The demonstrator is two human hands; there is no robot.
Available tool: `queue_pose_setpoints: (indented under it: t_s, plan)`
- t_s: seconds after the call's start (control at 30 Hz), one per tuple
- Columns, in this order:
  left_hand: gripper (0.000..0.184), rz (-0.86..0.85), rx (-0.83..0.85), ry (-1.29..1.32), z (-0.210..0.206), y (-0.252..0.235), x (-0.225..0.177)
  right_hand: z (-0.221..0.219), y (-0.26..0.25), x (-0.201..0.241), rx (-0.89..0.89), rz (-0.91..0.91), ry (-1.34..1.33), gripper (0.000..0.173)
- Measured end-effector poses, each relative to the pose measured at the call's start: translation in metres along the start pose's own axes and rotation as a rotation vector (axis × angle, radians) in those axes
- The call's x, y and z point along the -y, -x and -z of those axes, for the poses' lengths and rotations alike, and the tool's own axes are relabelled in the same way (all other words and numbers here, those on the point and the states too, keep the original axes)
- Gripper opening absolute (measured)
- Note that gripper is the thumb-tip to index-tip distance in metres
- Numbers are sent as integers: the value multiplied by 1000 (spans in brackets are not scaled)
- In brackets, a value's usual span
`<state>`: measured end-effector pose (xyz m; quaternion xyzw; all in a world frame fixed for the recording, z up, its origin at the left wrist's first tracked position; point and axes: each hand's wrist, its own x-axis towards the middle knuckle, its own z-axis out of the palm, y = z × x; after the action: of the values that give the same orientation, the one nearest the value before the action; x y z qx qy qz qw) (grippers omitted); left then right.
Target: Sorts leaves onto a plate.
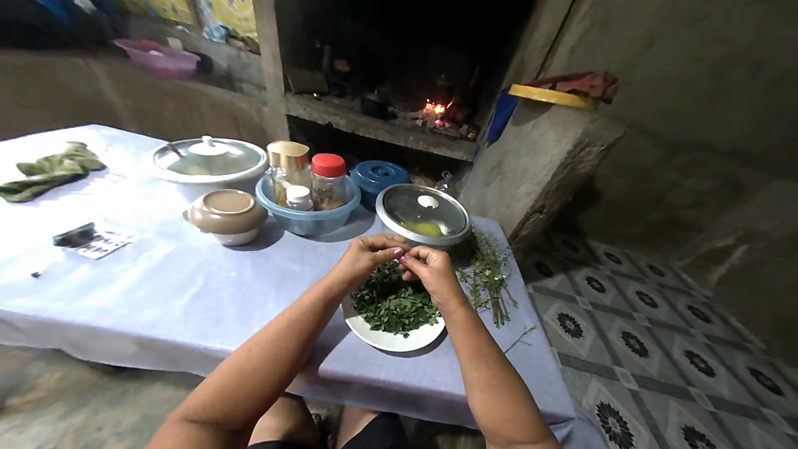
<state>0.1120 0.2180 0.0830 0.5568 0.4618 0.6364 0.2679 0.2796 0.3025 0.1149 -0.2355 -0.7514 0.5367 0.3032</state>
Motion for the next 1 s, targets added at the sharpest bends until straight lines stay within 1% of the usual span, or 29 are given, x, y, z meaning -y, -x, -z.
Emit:
queue_pose_setpoints:
  t_s: [0.07,0.13,0.2,0.27,0.3,0.37,0.43,0.5,0.53,0.63,0.77,0.87,1.0]
  plan:
    - [12,30,-12,52,0,1,-2,-3,1,0,9,5,9,13]
    - [12,32,-25,44,0,1,-4,-5,2,0,1,19,43,14]
    - [10,-10,-31,-30,1,0,-2,-4,2,-1,-35,73,90,22]
    - [5,-61,-29,-162,3,-1,1,-2,1,-5,-95,159,166,32]
    - [5,-84,-26,-232,2,-1,1,-1,1,-6,-121,195,199,33]
    - [7,-115,-3,-330,0,0,0,-1,1,-6,-146,258,245,27]
    - [7,-105,22,-376,-2,0,0,-2,1,-7,-154,308,271,17]
    - [7,-87,34,-392,-3,0,0,-3,1,-7,-158,323,293,8]
    - [7,-84,35,-392,-4,0,0,-3,1,-6,-155,320,297,6]
    - [10,-77,27,-355,-3,0,-1,1,1,-4,-158,317,258,5]
    - [9,-72,11,-231,-2,0,-2,6,1,-1,-149,271,205,6]
    - [12,-76,11,-217,-2,0,-2,6,1,0,-136,267,219,5]
    - [11,-27,0,-195,-1,1,-3,11,3,6,-128,242,277,8]
